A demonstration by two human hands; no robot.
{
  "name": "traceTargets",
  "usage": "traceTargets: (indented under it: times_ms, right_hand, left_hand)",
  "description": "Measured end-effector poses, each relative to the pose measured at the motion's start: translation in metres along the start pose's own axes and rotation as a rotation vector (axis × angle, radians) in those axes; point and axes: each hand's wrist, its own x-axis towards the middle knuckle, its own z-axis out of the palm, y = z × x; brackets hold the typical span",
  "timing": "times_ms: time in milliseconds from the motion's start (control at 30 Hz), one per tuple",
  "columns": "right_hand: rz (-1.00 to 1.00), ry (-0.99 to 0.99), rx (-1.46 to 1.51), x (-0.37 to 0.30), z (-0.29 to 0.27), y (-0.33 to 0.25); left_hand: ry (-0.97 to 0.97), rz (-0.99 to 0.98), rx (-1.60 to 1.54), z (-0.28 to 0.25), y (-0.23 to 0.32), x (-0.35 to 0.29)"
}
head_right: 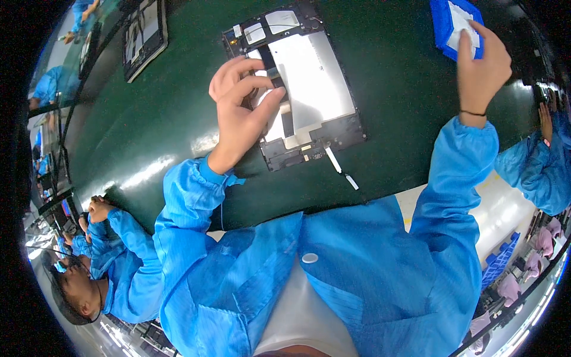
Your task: The person assembles electronic tablets by attaching adhesive strips and ribbon cables onto the components by hand, pressing them flat, and placing the tablets onto the conveyor belt.
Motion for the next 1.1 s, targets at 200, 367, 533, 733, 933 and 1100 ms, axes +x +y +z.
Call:
traceTargets:
  times_ms: [200,367,533,733,933,1100]
  right_hand:
    - [-0.49,-0.687,0.693,-0.015,-0.008,-0.127]
    - [-0.622,-0.956,1.043,-0.034,-0.02,-0.165]
    - [-0.566,-0.904,0.926,-0.024,0.004,-0.165]
    - [-0.561,-0.772,0.902,-0.022,0.026,-0.159]
    - [-0.584,-0.887,0.93,-0.043,-0.032,-0.129]
    - [-0.453,-0.682,0.959,-0.06,-0.027,-0.136]
  left_hand:
    - [0.0,-0.055,0.083,-0.002,-0.009,-0.003]
    - [-0.043,-0.045,0.146,0.0,-0.01,-0.001]
    - [0.011,-0.081,0.2,0.005,-0.013,-0.005]
    - [0.107,-0.028,0.196,0.009,-0.012,-0.003]
    - [0.143,0.113,0.16,0.007,-0.001,-0.004]
    - [0.072,0.388,0.145,0.006,0.026,-0.012]
